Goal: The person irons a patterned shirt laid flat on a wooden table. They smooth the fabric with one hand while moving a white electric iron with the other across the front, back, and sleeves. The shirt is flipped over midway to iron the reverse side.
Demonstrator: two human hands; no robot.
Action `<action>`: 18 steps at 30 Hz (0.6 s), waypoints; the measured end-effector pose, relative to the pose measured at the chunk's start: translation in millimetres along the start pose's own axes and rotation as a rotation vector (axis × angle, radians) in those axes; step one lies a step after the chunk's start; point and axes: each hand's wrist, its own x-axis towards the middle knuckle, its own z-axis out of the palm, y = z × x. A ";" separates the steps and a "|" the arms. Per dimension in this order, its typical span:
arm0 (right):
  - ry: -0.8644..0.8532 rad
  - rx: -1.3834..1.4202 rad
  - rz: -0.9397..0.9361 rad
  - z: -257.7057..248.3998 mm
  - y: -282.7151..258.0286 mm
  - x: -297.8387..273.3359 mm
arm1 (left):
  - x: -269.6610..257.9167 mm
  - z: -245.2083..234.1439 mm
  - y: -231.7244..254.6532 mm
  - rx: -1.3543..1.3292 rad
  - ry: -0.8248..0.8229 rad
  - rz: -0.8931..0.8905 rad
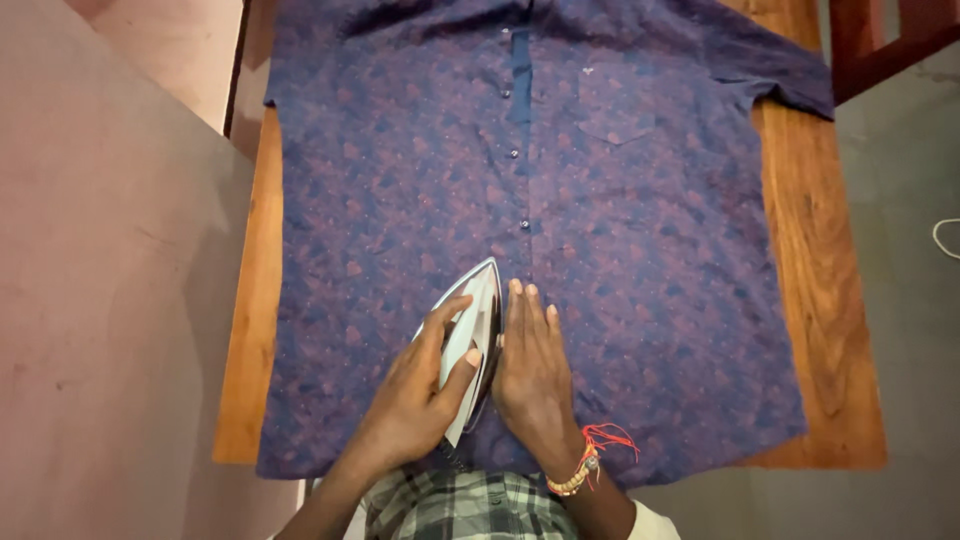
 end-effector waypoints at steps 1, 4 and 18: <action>0.001 -0.032 -0.032 -0.4 0.5 -0.2 | -1.4 0.7 -1.4 0.001 0.014 -0.003; -0.037 -0.081 -0.045 -3.5 0.4 1.3 | -2.6 0.7 -0.5 0.011 0.051 -0.040; -0.092 -0.134 -0.040 -5.0 1.8 3.3 | -20.0 -26.0 -6.7 0.086 0.265 -0.186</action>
